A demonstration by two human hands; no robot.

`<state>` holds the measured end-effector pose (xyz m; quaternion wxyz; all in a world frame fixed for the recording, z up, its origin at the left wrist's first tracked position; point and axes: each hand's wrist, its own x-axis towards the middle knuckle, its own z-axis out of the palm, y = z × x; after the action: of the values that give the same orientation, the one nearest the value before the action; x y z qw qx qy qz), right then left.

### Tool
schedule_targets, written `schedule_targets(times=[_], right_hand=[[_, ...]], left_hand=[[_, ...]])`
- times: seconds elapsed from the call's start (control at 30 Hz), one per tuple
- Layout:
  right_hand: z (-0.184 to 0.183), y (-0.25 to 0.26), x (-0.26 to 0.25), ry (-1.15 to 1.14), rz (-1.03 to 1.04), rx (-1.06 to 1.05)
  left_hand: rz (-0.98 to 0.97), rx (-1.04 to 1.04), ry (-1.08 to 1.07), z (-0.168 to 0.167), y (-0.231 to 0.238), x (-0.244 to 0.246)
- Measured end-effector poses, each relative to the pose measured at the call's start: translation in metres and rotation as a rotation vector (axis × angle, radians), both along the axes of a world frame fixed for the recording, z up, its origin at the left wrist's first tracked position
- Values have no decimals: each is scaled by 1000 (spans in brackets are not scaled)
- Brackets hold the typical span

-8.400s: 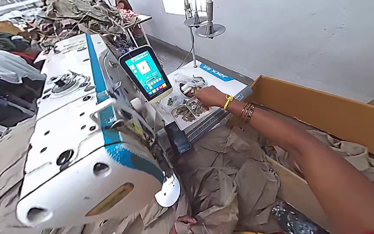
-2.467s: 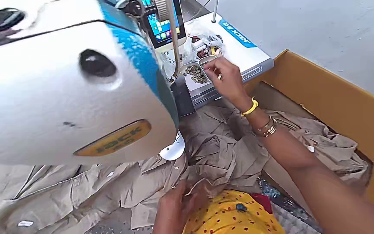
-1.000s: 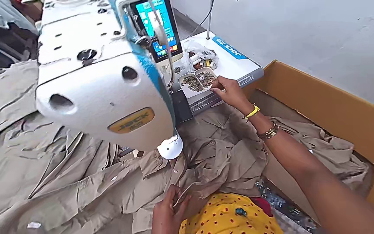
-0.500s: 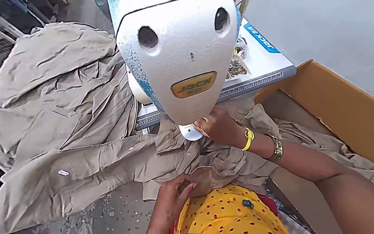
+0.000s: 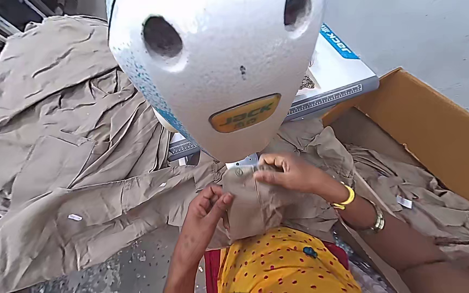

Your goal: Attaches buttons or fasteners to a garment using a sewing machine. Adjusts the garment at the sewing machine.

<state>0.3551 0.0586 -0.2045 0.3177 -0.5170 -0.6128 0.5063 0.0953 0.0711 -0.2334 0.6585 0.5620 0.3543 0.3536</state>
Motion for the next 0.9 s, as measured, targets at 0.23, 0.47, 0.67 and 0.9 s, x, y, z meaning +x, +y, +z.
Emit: schedule_targets(times=[0.23,0.47,0.67,0.9], right_hand=[[5,35,-4,-199,-250,19],[3,42,9,-134,-223,72],[3,7,3,-84,149,158],[-11,9,9,299,154,107]], left_hand=[[197,38,-3,5,19,30],[231,140,96,12,20,38],[62,-9,103,7,-16,21],[322,393,185,-6,12,-18]])
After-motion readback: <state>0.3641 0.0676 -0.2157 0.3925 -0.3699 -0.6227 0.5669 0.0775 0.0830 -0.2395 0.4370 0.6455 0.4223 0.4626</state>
